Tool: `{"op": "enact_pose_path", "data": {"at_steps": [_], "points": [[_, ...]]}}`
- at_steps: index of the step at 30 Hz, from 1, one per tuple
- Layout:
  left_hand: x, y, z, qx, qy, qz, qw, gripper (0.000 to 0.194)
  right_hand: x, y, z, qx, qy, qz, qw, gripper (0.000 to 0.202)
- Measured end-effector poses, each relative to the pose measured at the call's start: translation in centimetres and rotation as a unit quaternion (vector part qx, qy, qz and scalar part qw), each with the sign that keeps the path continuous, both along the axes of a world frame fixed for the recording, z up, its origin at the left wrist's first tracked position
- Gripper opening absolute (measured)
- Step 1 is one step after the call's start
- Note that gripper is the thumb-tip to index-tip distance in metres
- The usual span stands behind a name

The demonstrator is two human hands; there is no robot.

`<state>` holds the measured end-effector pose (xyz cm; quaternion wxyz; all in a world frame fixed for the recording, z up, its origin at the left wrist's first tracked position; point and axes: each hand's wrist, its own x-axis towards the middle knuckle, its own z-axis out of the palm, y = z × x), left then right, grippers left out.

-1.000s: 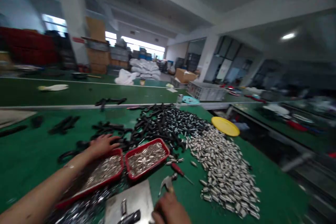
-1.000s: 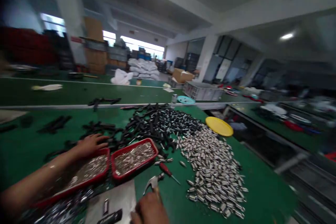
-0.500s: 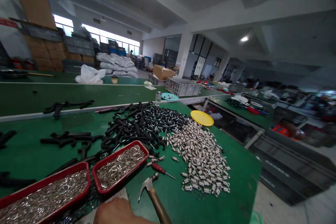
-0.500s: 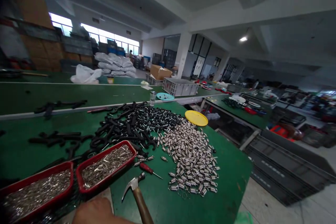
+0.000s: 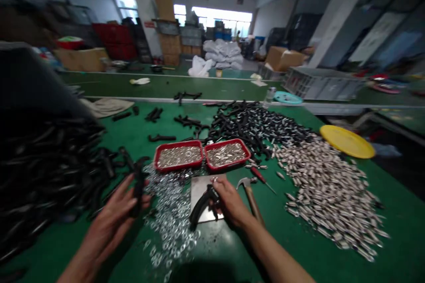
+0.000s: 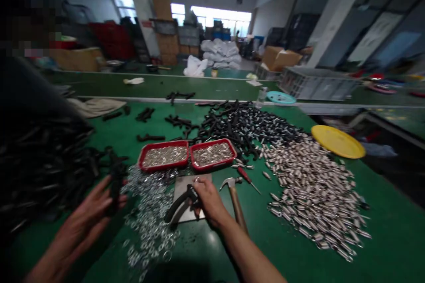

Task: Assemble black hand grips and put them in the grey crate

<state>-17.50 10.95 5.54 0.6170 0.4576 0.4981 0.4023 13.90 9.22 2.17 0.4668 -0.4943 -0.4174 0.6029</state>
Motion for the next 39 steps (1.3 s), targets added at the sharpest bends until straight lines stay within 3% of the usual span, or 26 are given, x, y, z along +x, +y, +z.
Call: {"op": "enact_pose_path", "data": {"at_steps": [1,5,8,12,14,16,19,22,24,27,30,34,39], "points": [[0.3,-1.3,-0.2,-0.008,-0.032,0.043,0.999,0.068,0.1,-0.1,-0.3,-0.026,0.048,0.022,0.998,0.042],[3.9,-4.0,-0.1,-0.039,-0.129,-0.022,0.991,0.076,0.2,-0.4,-1.1,-0.063,0.129,0.035,0.989,0.038],[7.4,-4.4,0.3,-0.023,-0.228,-0.056,0.972,0.071,0.3,-0.7,-0.8,-0.007,0.069,-0.041,0.997,0.035],[11.3,-4.5,0.5,-0.055,-0.329,-0.126,0.934,0.068,1.4,-1.2,1.4,0.101,-0.063,-0.133,0.984,0.028],[12.6,-4.2,0.5,-0.065,-0.304,-0.143,0.940,0.063,1.9,-1.5,2.6,0.110,-0.088,-0.114,0.983,0.028],[13.7,-3.6,0.5,-0.043,-0.219,-0.115,0.968,0.053,2.1,-1.6,3.3,0.091,-0.068,-0.080,0.990,0.029],[14.9,-2.5,0.3,0.045,-0.037,-0.060,0.997,0.050,1.8,-1.4,2.9,0.051,0.014,-0.074,0.996,0.031],[15.7,-2.5,-0.5,0.103,0.068,-0.043,0.991,0.041,1.4,-1.1,2.1,0.043,0.010,-0.088,0.995,0.033],[16.1,-3.0,-1.0,0.097,0.071,-0.035,0.992,0.035,1.5,-1.1,1.8,0.073,-0.075,-0.100,0.989,0.032],[16.8,-4.0,-1.5,0.049,0.038,-0.064,0.996,0.034,2.0,-1.3,2.1,0.133,-0.221,-0.136,0.957,0.031],[17.4,-4.1,-1.6,0.012,0.006,-0.070,0.997,0.040,2.5,-1.5,2.8,0.149,-0.308,-0.110,0.933,0.031],[17.2,-3.2,-2.0,-0.002,-0.007,-0.015,1.000,0.049,2.7,-1.6,3.0,0.162,-0.359,-0.022,0.919,0.026],[16.8,-3.0,-2.4,0.004,0.038,-0.044,0.998,0.054,2.5,-1.4,1.7,0.173,-0.350,0.024,0.920,0.023]]}}
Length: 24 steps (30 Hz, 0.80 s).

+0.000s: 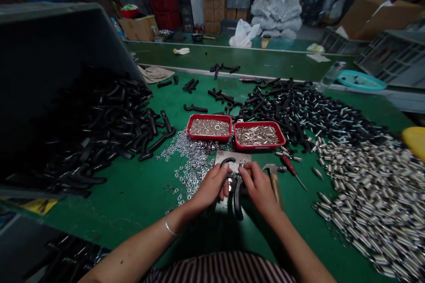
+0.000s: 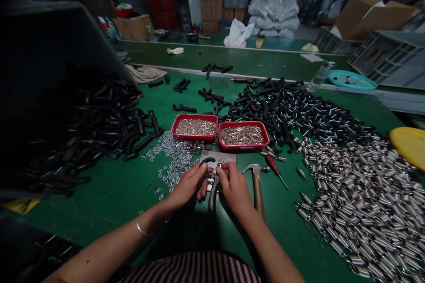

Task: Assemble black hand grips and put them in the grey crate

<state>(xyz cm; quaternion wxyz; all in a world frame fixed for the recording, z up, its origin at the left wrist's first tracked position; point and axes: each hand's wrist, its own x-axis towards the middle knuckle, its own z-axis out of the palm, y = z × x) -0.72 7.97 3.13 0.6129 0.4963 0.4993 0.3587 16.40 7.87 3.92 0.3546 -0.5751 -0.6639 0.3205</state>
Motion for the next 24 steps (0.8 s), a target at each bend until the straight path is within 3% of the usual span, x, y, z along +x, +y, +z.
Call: {"op": "enact_pose_path", "data": {"at_steps": [9,16,20,24], "points": [[0.9,0.4,-0.3,0.009,0.099,-0.059,0.993,0.050,0.6,0.1,-0.6,0.023,-0.016,0.059,0.998,0.016],[1.2,0.2,-0.2,0.057,0.204,-0.053,0.976,0.039,0.0,-0.8,-2.1,0.027,0.044,-0.007,0.999,0.020],[1.0,-0.3,-0.4,0.114,0.247,-0.028,0.962,0.039,-0.5,-1.3,-1.3,0.009,0.070,-0.028,0.997,0.023],[0.2,-0.2,-0.2,0.166,0.331,-0.048,0.928,0.046,-0.4,-1.1,0.4,-0.023,0.074,0.012,0.997,0.022]]}}
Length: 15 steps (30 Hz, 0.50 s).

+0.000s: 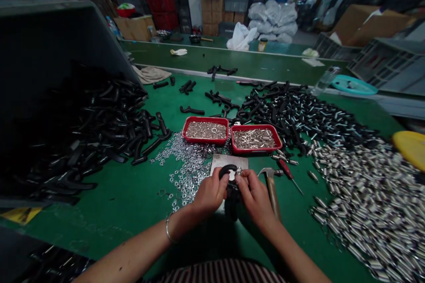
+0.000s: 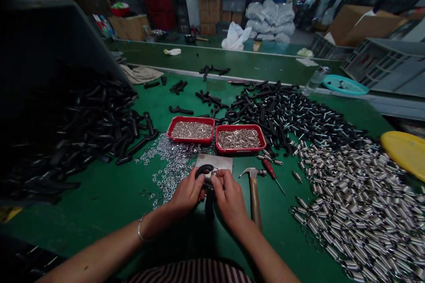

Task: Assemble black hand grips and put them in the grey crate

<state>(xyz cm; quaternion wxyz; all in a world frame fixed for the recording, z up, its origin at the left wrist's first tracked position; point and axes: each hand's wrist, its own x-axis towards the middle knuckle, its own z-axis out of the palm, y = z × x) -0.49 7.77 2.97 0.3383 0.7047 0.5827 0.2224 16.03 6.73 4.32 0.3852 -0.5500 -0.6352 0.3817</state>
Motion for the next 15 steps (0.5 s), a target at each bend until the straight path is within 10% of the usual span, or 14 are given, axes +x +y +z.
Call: {"op": "enact_pose_path", "data": {"at_steps": [8,15], "points": [[-2.8,0.5,2.0,0.028,0.208,-0.237,0.949,0.069,0.3,-0.7,-0.1,-0.097,0.034,0.158,0.982,0.030],[-2.1,4.0,2.0,0.057,0.209,-0.247,0.945,0.063,1.4,3.1,0.1,-0.053,-0.165,0.146,0.974,0.032]]}}
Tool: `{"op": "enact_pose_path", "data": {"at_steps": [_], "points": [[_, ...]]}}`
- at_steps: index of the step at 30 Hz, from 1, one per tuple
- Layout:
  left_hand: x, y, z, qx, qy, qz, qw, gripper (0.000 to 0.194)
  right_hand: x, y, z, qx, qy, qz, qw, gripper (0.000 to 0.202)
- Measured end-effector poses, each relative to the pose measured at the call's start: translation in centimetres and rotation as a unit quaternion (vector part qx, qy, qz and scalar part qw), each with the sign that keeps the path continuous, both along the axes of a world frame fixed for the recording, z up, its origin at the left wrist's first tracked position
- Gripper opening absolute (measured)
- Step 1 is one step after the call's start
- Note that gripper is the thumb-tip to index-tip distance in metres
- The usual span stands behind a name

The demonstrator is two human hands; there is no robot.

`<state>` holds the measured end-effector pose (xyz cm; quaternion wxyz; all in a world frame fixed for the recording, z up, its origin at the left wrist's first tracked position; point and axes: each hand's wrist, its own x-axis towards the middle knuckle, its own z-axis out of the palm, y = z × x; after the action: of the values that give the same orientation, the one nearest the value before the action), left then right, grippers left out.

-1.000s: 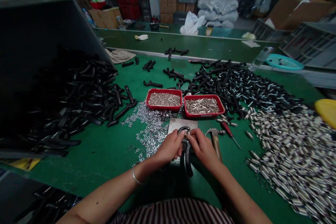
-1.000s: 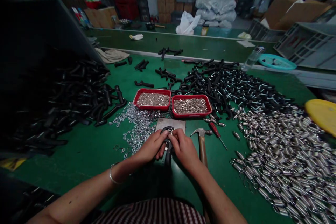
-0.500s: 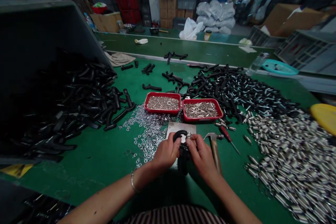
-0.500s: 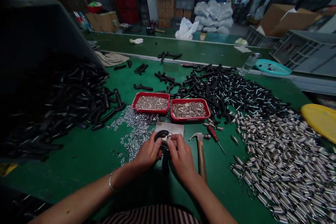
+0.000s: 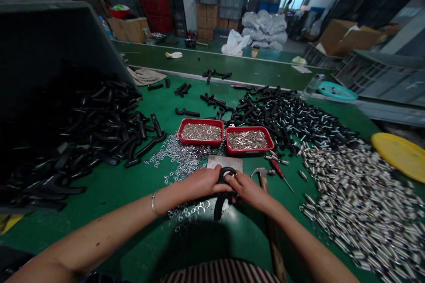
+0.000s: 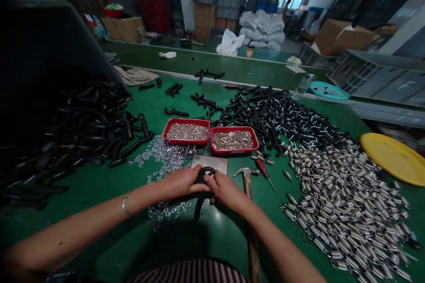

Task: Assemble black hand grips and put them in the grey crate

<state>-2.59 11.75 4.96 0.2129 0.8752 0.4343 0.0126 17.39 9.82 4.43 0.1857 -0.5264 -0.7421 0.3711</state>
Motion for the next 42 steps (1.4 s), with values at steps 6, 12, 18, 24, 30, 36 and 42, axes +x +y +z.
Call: {"op": "enact_pose_path", "data": {"at_steps": [6,12,18,24,30,36,42], "points": [[1.6,6.1,2.3,0.089,0.107,-0.024,0.990,0.047,6.0,8.7,1.9,0.176,-0.174,-0.084,0.965,0.023],[7.0,13.5,3.3,0.192,0.129,-0.044,0.972,0.021,5.2,13.3,0.5,0.216,-0.364,-0.042,0.905,0.021],[8.6,15.2,0.2,0.191,0.128,-0.051,0.972,0.021,3.7,14.4,-1.1,0.219,-0.357,-0.028,0.908,0.016],[7.2,13.9,-1.5,0.236,0.037,-0.007,0.971,0.022,4.1,14.5,-2.7,0.254,-0.305,-0.055,0.916,0.024],[8.2,14.0,-1.2,0.228,0.061,-0.059,0.970,0.021,4.2,14.4,-2.7,0.257,-0.255,-0.071,0.930,0.028],[7.6,13.1,-0.6,0.282,0.019,-0.041,0.958,0.023,4.7,12.8,-0.6,0.291,-0.165,-0.122,0.935,0.019],[3.8,9.3,0.3,0.193,-0.165,0.085,0.964,0.016,3.6,6.3,-1.1,-0.004,0.225,-0.154,0.962,0.028]]}}
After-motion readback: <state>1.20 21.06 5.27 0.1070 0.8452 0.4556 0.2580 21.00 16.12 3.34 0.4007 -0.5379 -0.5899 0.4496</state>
